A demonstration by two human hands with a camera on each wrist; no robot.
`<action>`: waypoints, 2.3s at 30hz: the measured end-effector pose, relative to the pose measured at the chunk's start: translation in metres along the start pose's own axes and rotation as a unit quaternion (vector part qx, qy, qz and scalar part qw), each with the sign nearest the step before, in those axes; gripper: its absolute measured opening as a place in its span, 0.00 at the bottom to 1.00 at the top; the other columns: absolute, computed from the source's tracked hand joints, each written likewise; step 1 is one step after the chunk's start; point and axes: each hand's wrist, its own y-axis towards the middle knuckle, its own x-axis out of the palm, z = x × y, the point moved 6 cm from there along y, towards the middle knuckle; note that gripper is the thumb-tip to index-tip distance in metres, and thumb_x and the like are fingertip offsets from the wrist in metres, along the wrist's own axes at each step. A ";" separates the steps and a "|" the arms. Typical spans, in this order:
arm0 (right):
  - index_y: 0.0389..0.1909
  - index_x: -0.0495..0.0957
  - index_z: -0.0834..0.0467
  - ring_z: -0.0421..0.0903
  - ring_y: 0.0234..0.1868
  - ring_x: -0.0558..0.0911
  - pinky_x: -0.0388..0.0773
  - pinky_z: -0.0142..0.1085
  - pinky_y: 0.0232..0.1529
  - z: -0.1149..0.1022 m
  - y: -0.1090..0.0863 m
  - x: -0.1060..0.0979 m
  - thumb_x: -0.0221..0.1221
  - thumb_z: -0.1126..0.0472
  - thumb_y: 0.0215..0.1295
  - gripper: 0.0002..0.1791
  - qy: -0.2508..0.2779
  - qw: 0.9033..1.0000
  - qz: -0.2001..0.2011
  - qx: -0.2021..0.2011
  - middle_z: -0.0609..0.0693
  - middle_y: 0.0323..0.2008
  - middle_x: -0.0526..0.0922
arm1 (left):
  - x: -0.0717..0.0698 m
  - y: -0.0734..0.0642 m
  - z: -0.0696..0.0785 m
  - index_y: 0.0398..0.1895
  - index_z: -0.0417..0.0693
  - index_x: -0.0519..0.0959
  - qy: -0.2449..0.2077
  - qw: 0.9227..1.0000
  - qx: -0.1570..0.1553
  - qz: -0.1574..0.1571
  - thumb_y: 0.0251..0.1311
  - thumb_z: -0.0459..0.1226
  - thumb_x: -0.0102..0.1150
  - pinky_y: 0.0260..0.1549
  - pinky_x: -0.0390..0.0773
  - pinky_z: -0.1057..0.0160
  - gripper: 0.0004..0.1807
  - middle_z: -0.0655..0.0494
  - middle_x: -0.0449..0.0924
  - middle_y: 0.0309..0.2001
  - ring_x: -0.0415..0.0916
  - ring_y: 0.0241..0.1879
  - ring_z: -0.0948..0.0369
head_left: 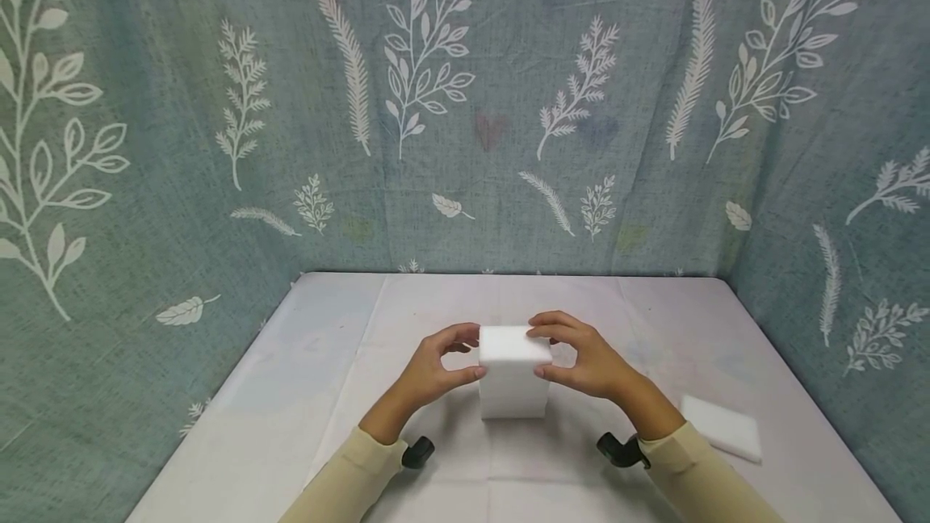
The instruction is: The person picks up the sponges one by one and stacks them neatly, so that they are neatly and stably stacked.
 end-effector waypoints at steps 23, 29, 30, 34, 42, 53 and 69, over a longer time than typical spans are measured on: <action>0.56 0.78 0.49 0.46 0.57 0.75 0.80 0.42 0.46 0.018 -0.040 -0.030 0.70 0.61 0.56 0.25 -0.048 0.999 -0.003 0.013 0.44 0.58 0.74 | -0.007 0.004 0.048 0.59 0.35 0.72 -0.020 1.000 -0.001 -0.007 0.54 0.32 0.70 0.51 0.73 0.39 0.28 0.44 0.79 0.48 0.75 0.50 0.42; 0.55 0.78 0.49 0.46 0.57 0.75 0.80 0.44 0.45 0.028 -0.053 -0.039 0.71 0.60 0.55 0.25 -0.065 0.997 -0.012 0.044 0.43 0.59 0.74 | -0.008 0.005 0.046 0.58 0.35 0.73 -0.021 1.000 0.004 -0.007 0.54 0.32 0.69 0.51 0.74 0.40 0.28 0.46 0.80 0.48 0.76 0.50 0.45; 0.55 0.79 0.49 0.46 0.57 0.75 0.80 0.44 0.45 0.030 -0.054 -0.041 0.71 0.61 0.55 0.25 -0.067 0.996 -0.013 0.048 0.43 0.58 0.74 | -0.007 0.005 0.046 0.58 0.34 0.73 -0.022 1.000 0.005 -0.009 0.55 0.32 0.69 0.51 0.74 0.40 0.27 0.46 0.80 0.48 0.76 0.50 0.45; 0.53 0.79 0.49 0.46 0.56 0.76 0.80 0.43 0.44 0.037 -0.061 -0.045 0.72 0.61 0.54 0.24 -0.086 0.994 -0.022 0.067 0.43 0.57 0.75 | -0.006 0.006 0.044 0.58 0.33 0.73 -0.029 0.999 0.006 -0.013 0.55 0.32 0.69 0.51 0.74 0.40 0.27 0.46 0.80 0.48 0.75 0.50 0.43; 0.50 0.81 0.50 0.47 0.54 0.77 0.81 0.44 0.43 0.047 -0.074 -0.052 0.72 0.61 0.53 0.22 -0.127 0.987 -0.033 0.091 0.43 0.54 0.76 | -0.007 0.006 0.044 0.57 0.32 0.72 -0.024 1.000 0.008 -0.010 0.54 0.32 0.69 0.50 0.74 0.40 0.28 0.46 0.80 0.47 0.75 0.50 0.43; 0.50 0.81 0.52 0.49 0.54 0.77 0.81 0.47 0.43 0.056 -0.092 -0.062 0.72 0.62 0.52 0.22 -0.144 0.980 -0.047 0.131 0.46 0.54 0.77 | -0.007 0.007 0.044 0.57 0.30 0.72 -0.023 0.999 0.018 -0.014 0.57 0.32 0.65 0.50 0.74 0.40 0.25 0.45 0.80 0.47 0.76 0.49 0.43; 0.51 0.81 0.57 0.53 0.53 0.77 0.80 0.46 0.45 0.068 -0.119 -0.073 0.70 0.60 0.55 0.20 -0.157 0.968 -0.070 0.183 0.51 0.54 0.77 | -0.004 0.009 0.045 0.56 0.33 0.74 -0.030 0.999 0.034 -0.008 0.54 0.30 0.66 0.49 0.75 0.41 0.25 0.45 0.80 0.46 0.77 0.47 0.50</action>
